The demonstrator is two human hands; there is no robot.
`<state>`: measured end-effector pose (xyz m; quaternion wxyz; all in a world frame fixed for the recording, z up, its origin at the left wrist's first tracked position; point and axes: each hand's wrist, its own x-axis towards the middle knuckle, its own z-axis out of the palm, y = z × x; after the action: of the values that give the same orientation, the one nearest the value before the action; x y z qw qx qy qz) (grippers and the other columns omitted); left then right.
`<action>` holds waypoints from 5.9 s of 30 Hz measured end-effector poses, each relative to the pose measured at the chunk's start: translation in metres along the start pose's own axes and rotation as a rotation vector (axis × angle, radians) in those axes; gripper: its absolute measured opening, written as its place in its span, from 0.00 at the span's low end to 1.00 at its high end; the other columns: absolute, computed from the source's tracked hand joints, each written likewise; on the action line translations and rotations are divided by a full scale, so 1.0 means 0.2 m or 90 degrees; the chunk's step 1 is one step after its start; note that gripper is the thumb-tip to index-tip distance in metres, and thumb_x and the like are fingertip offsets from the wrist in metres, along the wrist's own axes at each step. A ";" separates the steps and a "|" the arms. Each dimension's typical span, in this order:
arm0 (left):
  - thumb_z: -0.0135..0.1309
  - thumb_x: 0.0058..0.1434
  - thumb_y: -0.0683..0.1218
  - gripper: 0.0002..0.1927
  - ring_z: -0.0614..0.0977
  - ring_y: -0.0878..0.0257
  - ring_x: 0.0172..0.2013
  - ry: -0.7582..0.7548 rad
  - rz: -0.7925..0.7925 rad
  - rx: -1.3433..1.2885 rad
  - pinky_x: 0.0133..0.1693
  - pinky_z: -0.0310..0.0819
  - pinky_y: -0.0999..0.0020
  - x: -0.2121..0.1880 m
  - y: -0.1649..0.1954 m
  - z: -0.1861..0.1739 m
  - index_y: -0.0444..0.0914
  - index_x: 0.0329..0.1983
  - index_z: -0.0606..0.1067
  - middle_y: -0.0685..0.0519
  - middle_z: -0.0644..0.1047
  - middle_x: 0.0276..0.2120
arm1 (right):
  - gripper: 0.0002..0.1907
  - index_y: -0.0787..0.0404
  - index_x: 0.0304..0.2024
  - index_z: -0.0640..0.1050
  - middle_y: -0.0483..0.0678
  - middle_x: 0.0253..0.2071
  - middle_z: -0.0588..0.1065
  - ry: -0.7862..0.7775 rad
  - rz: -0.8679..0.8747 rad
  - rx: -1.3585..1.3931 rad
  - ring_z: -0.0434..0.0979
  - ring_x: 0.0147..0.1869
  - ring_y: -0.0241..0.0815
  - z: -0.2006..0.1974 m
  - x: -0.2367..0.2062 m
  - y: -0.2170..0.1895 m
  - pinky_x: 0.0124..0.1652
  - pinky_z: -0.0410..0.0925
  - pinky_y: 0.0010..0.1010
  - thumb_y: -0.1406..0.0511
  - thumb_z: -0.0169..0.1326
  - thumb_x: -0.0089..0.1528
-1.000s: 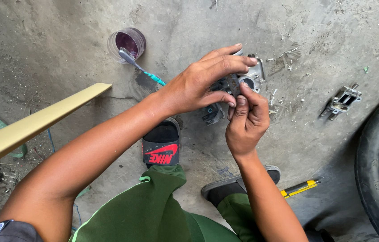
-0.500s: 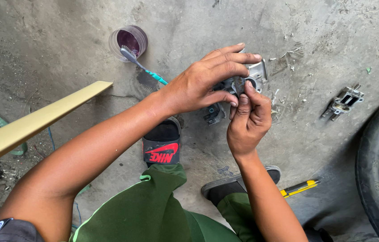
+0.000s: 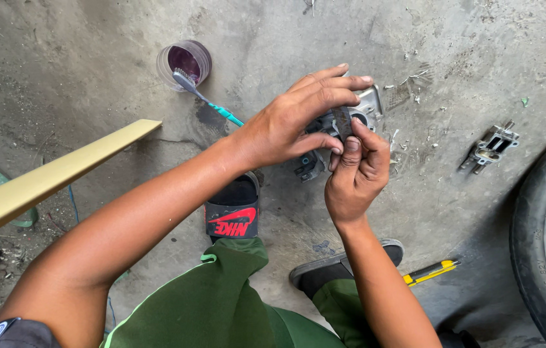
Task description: The person cleans a carburetor by scraping its surfaces with a small metal blade and scrubbing with a toothbrush dipped in a purple liquid. The person rotates the carburetor to access different areas and repeatedly dips the brush to continue cleaning.
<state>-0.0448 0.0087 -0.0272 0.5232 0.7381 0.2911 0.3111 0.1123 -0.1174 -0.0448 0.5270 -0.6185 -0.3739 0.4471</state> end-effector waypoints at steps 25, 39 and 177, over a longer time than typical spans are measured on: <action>0.70 0.58 0.47 0.31 0.63 0.47 0.76 -0.026 -0.012 0.008 0.76 0.61 0.50 0.01 -0.02 0.01 0.40 0.62 0.72 0.56 0.65 0.73 | 0.09 0.63 0.59 0.71 0.44 0.42 0.70 -0.008 -0.044 -0.028 0.66 0.31 0.27 0.00 0.00 0.02 0.31 0.63 0.17 0.73 0.45 0.77; 0.68 0.61 0.49 0.28 0.62 0.45 0.75 -0.022 -0.006 0.004 0.75 0.61 0.48 0.00 -0.01 0.00 0.39 0.62 0.72 0.55 0.69 0.70 | 0.09 0.64 0.59 0.72 0.43 0.41 0.70 -0.026 -0.042 -0.027 0.66 0.31 0.26 0.00 0.01 0.01 0.30 0.62 0.17 0.73 0.45 0.77; 0.78 0.32 0.57 0.47 0.78 0.38 0.44 -0.041 -0.245 0.237 0.42 0.76 0.44 0.16 0.10 0.33 0.46 0.59 0.75 0.43 0.71 0.53 | 0.11 0.58 0.45 0.80 0.44 0.44 0.76 -0.273 -0.331 -0.561 0.74 0.52 0.44 -0.55 0.28 -0.34 0.55 0.57 0.37 0.75 0.65 0.63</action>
<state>0.0288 -0.0123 -0.0196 0.4369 0.7621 0.4618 0.1232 0.2353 -0.0881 0.0177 0.2231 -0.5628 -0.7651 0.2194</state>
